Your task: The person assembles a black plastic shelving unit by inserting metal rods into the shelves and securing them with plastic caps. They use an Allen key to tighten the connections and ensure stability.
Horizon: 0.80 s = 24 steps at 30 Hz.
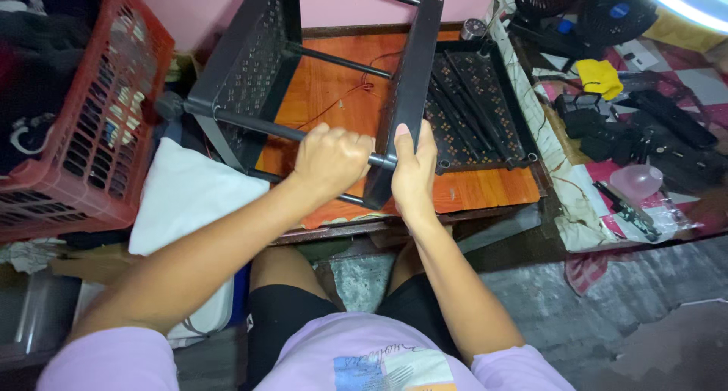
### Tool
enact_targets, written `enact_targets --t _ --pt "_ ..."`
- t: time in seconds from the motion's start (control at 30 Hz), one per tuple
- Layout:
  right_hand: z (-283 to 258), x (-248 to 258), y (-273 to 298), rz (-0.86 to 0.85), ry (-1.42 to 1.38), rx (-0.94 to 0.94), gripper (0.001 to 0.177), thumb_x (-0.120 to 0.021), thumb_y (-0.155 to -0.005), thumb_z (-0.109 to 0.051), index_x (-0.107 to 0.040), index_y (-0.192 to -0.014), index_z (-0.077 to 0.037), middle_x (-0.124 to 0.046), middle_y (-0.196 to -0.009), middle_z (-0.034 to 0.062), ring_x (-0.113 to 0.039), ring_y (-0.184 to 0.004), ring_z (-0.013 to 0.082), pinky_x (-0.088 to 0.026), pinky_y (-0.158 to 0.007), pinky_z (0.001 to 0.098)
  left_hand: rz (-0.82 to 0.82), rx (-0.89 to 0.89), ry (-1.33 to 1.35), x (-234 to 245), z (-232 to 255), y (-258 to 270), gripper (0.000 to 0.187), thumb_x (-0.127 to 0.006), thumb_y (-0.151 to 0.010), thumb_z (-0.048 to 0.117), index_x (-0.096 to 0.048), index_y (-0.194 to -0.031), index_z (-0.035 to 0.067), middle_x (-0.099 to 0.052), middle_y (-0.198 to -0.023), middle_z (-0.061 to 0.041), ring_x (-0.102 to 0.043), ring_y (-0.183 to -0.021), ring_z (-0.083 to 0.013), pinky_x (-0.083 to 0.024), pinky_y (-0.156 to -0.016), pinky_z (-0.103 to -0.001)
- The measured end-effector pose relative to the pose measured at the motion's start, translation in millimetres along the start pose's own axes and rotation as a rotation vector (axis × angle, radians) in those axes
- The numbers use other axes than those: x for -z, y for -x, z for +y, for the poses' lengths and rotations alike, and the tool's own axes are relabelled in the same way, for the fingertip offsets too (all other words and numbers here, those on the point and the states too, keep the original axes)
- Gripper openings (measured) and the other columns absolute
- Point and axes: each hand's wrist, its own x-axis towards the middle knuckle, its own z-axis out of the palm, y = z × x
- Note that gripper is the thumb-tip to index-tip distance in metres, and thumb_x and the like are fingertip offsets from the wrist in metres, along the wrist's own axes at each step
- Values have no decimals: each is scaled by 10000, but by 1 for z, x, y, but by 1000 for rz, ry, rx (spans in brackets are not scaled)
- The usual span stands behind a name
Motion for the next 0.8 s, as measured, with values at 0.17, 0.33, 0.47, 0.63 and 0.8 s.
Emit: enact_targets --t 0.17,0.33,0.47,0.63,0.8 --pt "12 1 -6 -30 27 84 155 -527 -1075 -175 -599 -1058 -39 -532 -864 -20 -469 -774 73 -424 -692 267 -425 77 39 12 -13 -14 173 -763 -770 250 -747 -729 83 -724 -721 -190 -724 -655 -370 -562 -580 -481" --pt "11 5 -12 -54 0 117 157 -528 -1076 -180 -605 -1081 -44 -553 -893 -25 -483 -798 69 -435 -715 258 -658 133 168 46 -16 -41 188 -774 -716 218 -768 -765 37 -716 -786 -221 -710 -765 -418 -569 -676 -521" --pt "1 11 -21 -17 16 43 163 -563 -1032 -192 -614 -1124 -67 -588 -908 -38 -514 -809 60 -456 -725 242 -845 278 329 66 -40 -57 206 -754 -758 247 -773 -800 46 -720 -793 -217 -716 -795 -399 -563 -723 -525" --pt "0 0 -38 -168 -129 141 161 -599 -1083 -212 -585 -1102 -53 -544 -951 -25 -484 -881 77 -447 -812 253 -478 236 248 52 -33 -44 278 -783 -824 362 -763 -743 97 -702 -725 -206 -689 -730 -420 -539 -703 -524" --pt "25 4 -14 -281 -76 276 248 -658 -1057 -204 -520 -1171 -31 -513 -958 -6 -457 -856 89 -406 -759 278 -95 220 260 43 -44 -29 394 -853 -827 417 -680 -708 83 -666 -684 -155 -665 -701 -388 -488 -659 -502"
